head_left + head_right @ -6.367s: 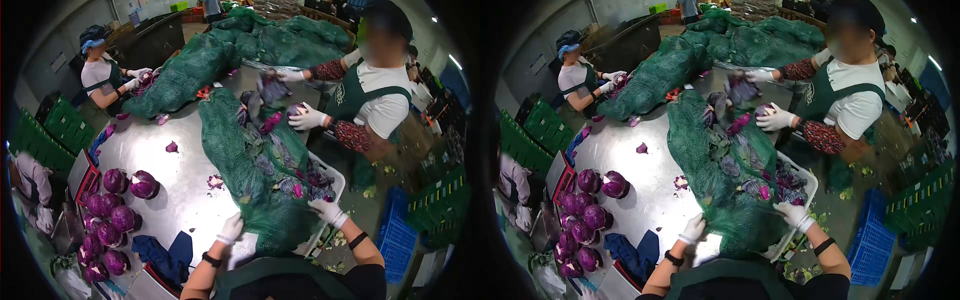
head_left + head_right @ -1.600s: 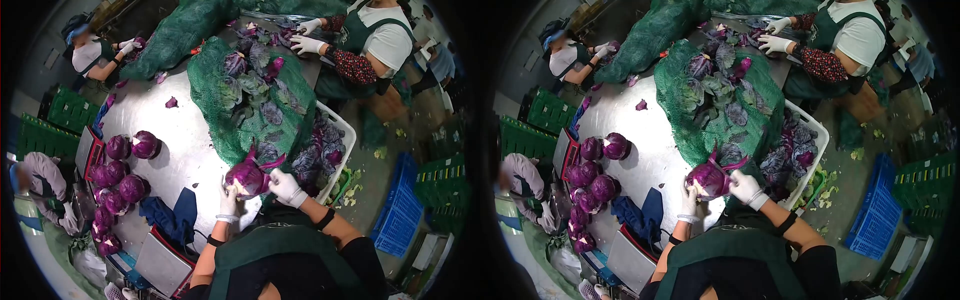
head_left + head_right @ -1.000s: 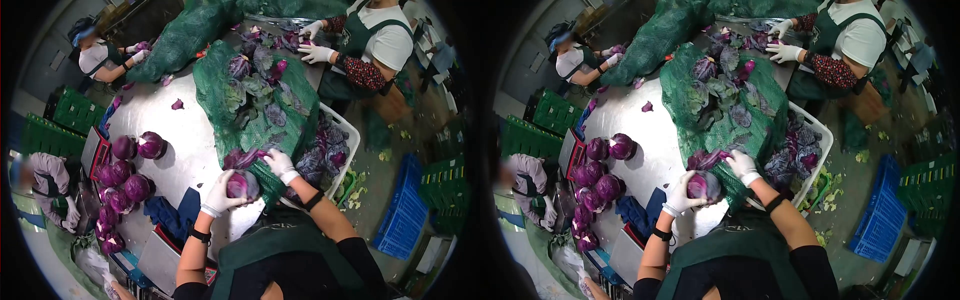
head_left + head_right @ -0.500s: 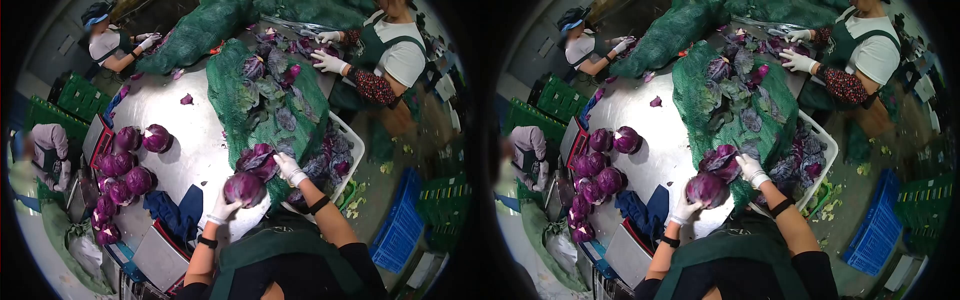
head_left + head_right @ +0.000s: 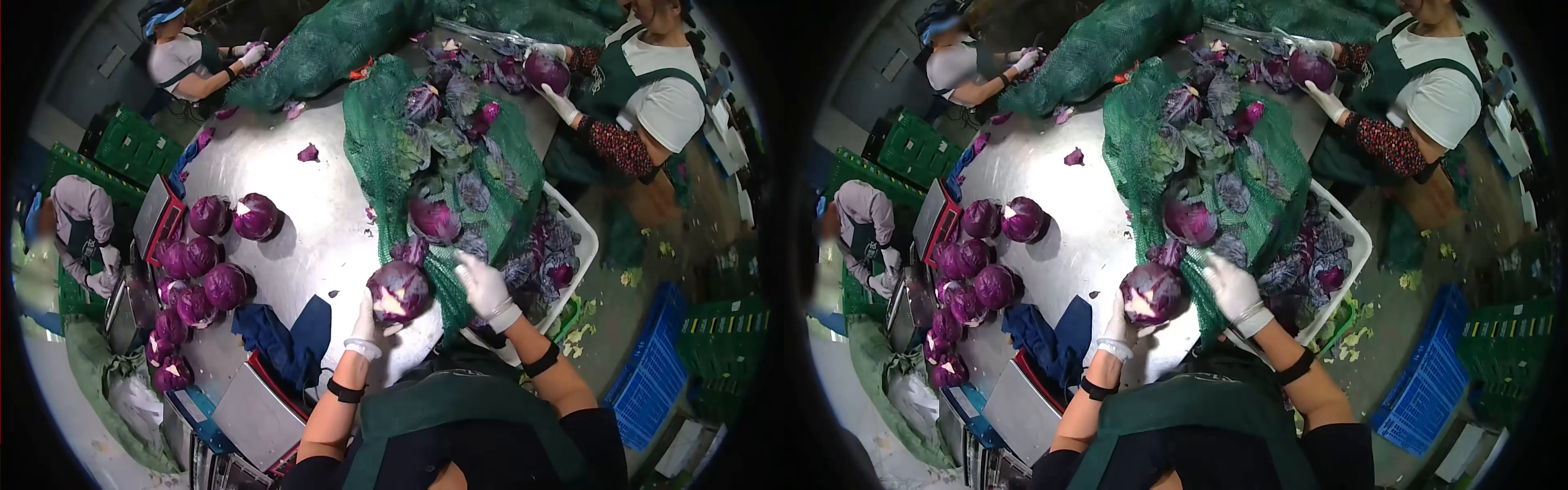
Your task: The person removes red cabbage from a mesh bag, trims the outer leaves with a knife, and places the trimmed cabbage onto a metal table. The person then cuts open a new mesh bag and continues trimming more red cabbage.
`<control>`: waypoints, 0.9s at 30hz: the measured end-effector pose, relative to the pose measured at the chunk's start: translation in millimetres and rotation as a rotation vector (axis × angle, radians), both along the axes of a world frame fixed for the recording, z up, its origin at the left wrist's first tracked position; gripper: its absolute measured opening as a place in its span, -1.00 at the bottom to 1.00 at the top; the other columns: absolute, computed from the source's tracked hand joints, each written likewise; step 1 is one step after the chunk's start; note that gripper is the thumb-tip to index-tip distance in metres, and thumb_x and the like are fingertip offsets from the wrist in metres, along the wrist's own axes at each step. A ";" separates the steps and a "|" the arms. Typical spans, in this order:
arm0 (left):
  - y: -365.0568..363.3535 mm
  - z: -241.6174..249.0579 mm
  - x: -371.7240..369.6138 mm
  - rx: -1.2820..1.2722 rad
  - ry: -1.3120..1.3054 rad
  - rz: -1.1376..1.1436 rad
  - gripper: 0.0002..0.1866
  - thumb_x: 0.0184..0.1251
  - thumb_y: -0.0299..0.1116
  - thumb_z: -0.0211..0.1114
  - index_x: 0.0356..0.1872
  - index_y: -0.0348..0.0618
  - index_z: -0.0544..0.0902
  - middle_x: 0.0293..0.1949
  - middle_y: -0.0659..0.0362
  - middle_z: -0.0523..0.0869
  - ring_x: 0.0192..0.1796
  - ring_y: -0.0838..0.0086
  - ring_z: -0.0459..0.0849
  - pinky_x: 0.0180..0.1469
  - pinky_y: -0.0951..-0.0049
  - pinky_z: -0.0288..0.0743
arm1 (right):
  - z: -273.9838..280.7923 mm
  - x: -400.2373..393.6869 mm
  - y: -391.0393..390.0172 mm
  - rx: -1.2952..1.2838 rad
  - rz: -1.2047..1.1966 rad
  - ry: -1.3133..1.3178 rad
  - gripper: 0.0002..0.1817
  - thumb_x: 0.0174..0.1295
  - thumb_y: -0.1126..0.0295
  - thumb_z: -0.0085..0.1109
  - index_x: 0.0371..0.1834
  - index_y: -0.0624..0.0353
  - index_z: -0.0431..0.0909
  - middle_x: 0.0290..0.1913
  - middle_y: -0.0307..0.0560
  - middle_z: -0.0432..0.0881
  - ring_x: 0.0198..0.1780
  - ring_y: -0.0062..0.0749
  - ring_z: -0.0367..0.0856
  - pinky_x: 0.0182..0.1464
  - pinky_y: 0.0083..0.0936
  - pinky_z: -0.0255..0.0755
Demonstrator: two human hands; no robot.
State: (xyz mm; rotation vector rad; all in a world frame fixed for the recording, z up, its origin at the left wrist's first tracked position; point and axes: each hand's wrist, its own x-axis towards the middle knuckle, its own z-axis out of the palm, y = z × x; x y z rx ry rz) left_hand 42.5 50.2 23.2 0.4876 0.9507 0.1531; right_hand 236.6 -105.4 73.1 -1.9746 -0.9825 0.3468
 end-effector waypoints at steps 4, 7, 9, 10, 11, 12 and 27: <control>-11.7 6.6 16.0 0.088 0.027 -0.075 -0.30 0.24 0.25 0.03 0.26 0.04 0.22 0.14 -0.01 0.41 -0.01 0.19 0.58 -0.19 0.26 0.61 | -7.2 -48.8 14.6 -0.140 0.136 -0.024 -0.39 0.27 0.21 -0.01 0.35 0.19 0.10 0.18 0.22 0.38 0.01 0.07 0.52 0.01 -0.30 0.44; -11.2 -2.0 17.2 0.872 0.210 -0.223 -0.25 0.23 0.01 0.22 0.26 -0.29 0.17 0.11 -0.18 0.38 0.04 0.13 0.53 0.08 0.28 0.46 | -17.7 -44.3 28.6 -0.313 0.098 -0.023 -0.37 0.25 0.20 -0.02 0.36 0.14 0.09 0.17 0.23 0.37 -0.03 0.13 0.52 -0.03 -0.25 0.46; -13.7 21.1 27.4 1.337 0.195 -0.349 -0.05 0.00 -0.03 0.42 0.29 -0.38 0.11 0.19 -0.26 0.27 0.22 0.01 0.34 0.24 0.23 0.27 | -21.5 -37.0 29.3 -0.266 0.107 -0.028 -0.38 0.25 0.19 -0.01 0.36 0.11 0.11 0.14 0.23 0.39 -0.04 0.12 0.52 -0.05 -0.24 0.46; -11.3 12.0 28.3 1.513 0.156 -0.489 0.02 -0.09 -0.01 0.46 0.30 -0.36 0.11 0.20 -0.28 0.24 0.26 -0.03 0.27 0.27 0.20 0.22 | -24.9 -32.6 27.2 -0.233 0.123 -0.032 -0.39 0.24 0.18 -0.01 0.35 0.08 0.12 0.12 0.22 0.41 -0.05 0.12 0.53 -0.07 -0.22 0.47; -17.5 23.2 36.1 1.547 0.216 -0.486 0.08 -0.18 0.04 0.49 0.30 -0.36 0.12 0.19 -0.28 0.24 0.27 -0.06 0.25 0.28 0.17 0.20 | -35.4 -23.3 27.9 -0.254 0.116 0.032 -0.48 0.26 0.19 -0.03 0.28 0.06 0.22 0.04 0.19 0.49 -0.07 0.07 0.55 -0.08 -0.22 0.47; -16.9 17.9 40.5 1.556 0.211 -0.467 0.04 -0.17 -0.02 0.51 0.29 -0.36 0.15 0.16 -0.23 0.28 0.22 0.00 0.31 0.27 0.22 0.21 | -53.2 -12.9 28.0 -0.030 0.055 -0.027 -0.60 0.27 0.15 -0.05 0.13 0.04 0.34 -0.15 0.11 0.60 -0.19 0.04 0.59 -0.20 -0.16 0.47; 45.2 -14.1 -21.4 0.807 -0.246 -0.568 -0.03 -0.01 -0.52 0.41 0.42 -0.07 -0.01 0.26 0.05 0.31 0.23 0.33 0.38 0.23 0.37 0.32 | -84.7 31.2 31.4 -0.139 -0.205 0.254 -0.48 0.04 0.01 0.26 -0.06 0.10 0.39 -0.27 0.07 0.62 -0.28 -0.09 0.63 -0.25 -0.29 0.46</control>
